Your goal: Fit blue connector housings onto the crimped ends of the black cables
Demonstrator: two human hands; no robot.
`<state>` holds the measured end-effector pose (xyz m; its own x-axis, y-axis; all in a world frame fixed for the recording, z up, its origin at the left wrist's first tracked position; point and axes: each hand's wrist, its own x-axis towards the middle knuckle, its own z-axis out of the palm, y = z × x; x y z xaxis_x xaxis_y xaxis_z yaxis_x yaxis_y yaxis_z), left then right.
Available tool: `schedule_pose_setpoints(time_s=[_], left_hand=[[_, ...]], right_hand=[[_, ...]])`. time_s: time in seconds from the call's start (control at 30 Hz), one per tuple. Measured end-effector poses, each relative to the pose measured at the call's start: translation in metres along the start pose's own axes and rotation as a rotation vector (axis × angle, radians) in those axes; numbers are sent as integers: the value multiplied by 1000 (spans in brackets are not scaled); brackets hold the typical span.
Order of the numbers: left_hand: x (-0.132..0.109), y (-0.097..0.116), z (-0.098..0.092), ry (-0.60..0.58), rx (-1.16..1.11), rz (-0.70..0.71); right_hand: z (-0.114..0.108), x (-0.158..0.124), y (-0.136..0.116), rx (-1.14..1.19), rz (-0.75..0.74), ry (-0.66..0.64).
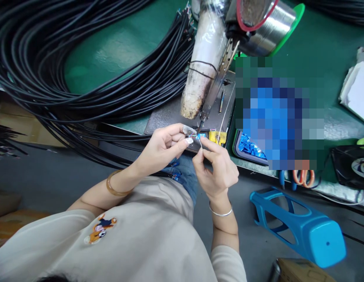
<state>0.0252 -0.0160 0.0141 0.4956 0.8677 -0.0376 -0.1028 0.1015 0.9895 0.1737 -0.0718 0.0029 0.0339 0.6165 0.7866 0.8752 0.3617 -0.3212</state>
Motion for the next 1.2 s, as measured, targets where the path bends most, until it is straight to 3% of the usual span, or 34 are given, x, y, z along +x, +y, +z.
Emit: schedule_pose_setpoints(time_s=[0.2,0.87,1.2], left_hand=[[-4,3,-1,-3,59,-17],[1,8,-3,-35,40,-12],[0,4,-5,-75,-19,-64]], right_hand=[[-2,3,-2,246,226,-36],[-9,17,-3,134,121,-114],[-7,11,0,80,54,-98]])
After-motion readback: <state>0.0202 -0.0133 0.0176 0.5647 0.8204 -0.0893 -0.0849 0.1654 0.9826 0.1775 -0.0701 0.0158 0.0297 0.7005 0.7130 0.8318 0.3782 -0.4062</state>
